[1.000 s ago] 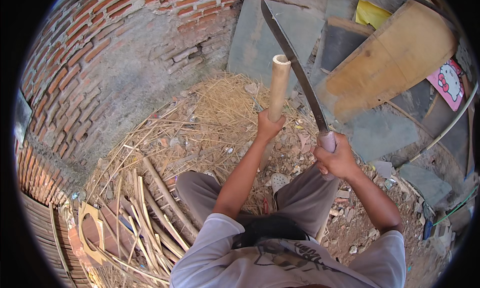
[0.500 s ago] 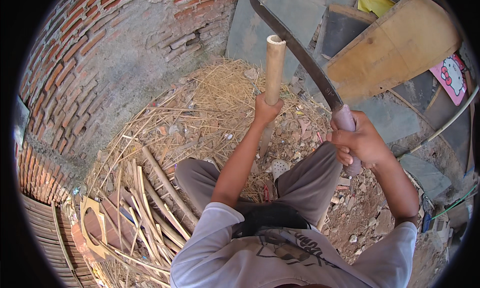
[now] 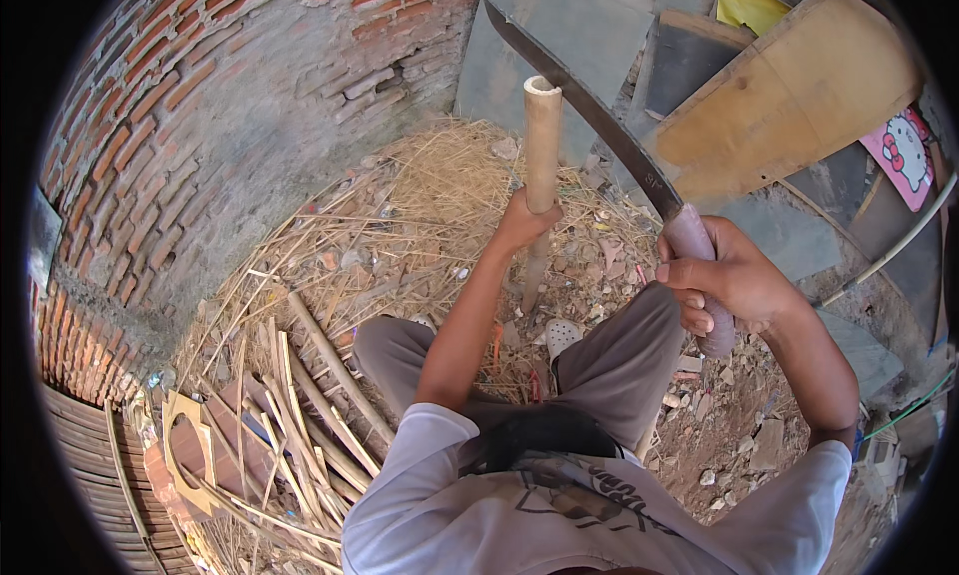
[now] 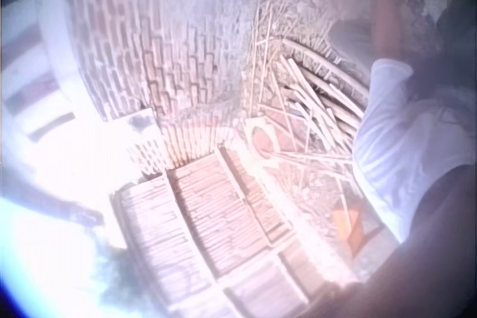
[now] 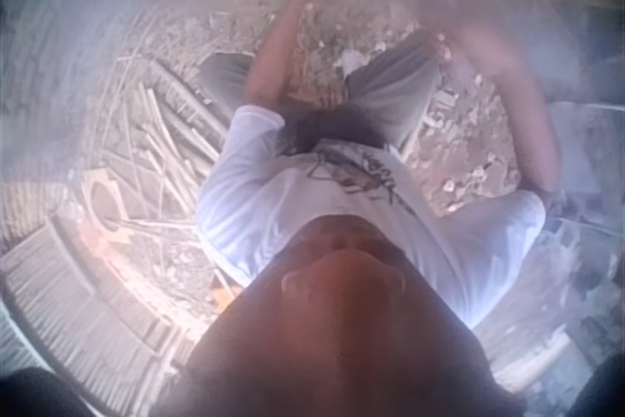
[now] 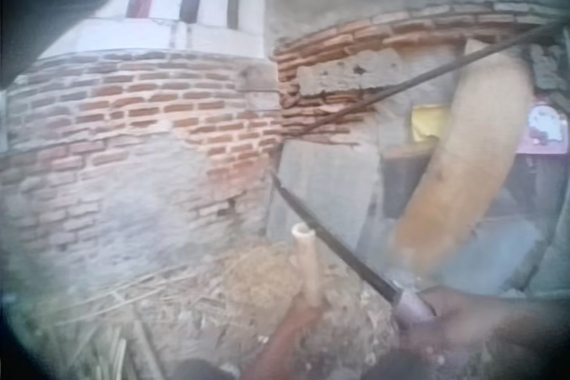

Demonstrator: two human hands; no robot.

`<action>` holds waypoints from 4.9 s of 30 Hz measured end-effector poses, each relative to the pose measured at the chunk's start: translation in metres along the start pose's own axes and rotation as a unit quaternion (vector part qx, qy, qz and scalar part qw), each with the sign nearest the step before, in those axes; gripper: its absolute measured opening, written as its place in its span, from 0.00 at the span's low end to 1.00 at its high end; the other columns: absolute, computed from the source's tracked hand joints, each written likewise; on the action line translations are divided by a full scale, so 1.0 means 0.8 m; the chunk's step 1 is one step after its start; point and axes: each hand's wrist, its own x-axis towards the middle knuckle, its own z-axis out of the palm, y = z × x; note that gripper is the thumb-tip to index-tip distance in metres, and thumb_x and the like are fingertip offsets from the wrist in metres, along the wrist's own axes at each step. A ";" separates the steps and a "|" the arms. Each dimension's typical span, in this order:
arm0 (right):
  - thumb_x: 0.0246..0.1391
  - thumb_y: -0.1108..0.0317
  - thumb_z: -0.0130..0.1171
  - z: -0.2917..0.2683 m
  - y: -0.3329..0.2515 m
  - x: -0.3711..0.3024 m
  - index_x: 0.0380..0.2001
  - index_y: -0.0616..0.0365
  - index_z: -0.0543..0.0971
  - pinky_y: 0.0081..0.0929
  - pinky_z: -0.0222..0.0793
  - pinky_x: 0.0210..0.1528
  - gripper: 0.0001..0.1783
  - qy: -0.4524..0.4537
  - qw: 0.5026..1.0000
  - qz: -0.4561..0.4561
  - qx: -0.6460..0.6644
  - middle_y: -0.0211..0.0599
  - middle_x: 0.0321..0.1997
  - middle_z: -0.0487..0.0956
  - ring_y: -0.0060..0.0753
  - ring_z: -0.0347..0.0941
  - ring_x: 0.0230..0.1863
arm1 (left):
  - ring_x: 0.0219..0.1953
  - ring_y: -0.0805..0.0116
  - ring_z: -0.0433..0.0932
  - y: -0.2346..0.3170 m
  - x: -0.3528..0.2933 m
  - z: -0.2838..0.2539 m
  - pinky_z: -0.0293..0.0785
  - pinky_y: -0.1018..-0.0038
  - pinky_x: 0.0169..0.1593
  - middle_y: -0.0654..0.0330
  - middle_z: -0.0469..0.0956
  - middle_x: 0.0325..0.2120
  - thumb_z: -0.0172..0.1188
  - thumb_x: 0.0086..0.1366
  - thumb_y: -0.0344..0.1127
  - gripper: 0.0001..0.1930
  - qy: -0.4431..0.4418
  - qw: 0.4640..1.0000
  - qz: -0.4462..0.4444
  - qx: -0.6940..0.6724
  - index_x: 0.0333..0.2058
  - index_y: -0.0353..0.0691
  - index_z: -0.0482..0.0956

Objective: The person sits on the ground and uses a large knife to split bamboo poles into thin strips. They hold the bamboo vertically and strike it with a wooden stick to drive the blade through the material, repeating the process for multiple pieces.

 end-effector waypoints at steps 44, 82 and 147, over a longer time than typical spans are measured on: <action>0.65 0.48 0.53 0.103 0.035 0.076 0.38 0.60 0.73 0.20 0.67 0.35 0.22 -0.042 0.985 -0.164 0.031 0.29 0.30 0.72 0.19 0.69 0.33 | 0.67 0.54 0.58 0.266 -0.216 0.036 0.57 0.63 0.65 0.44 0.51 0.66 0.67 0.60 0.53 0.57 0.016 0.994 0.054 -0.090 0.69 0.29 0.35; 0.42 0.61 0.73 -0.020 0.099 0.280 0.51 0.58 0.75 0.31 0.69 0.53 0.32 -0.078 0.908 -0.411 -0.025 0.37 0.47 0.79 0.29 0.75 0.49 | 0.20 0.79 0.74 0.306 -0.212 -0.137 0.69 0.83 0.23 0.60 0.78 0.26 0.69 0.56 0.51 0.36 0.052 0.980 -0.061 0.184 0.54 0.26 0.73; 0.54 0.66 0.63 -0.256 0.153 -0.010 0.38 0.64 0.71 0.23 0.64 0.18 0.15 0.512 0.826 -0.156 -0.175 0.31 0.18 0.73 0.21 0.69 0.17 | 0.08 0.78 0.66 0.355 -0.016 -0.116 0.62 0.79 0.14 0.67 0.66 0.09 0.56 0.67 0.60 0.28 0.064 0.873 -0.168 0.453 0.31 0.35 0.74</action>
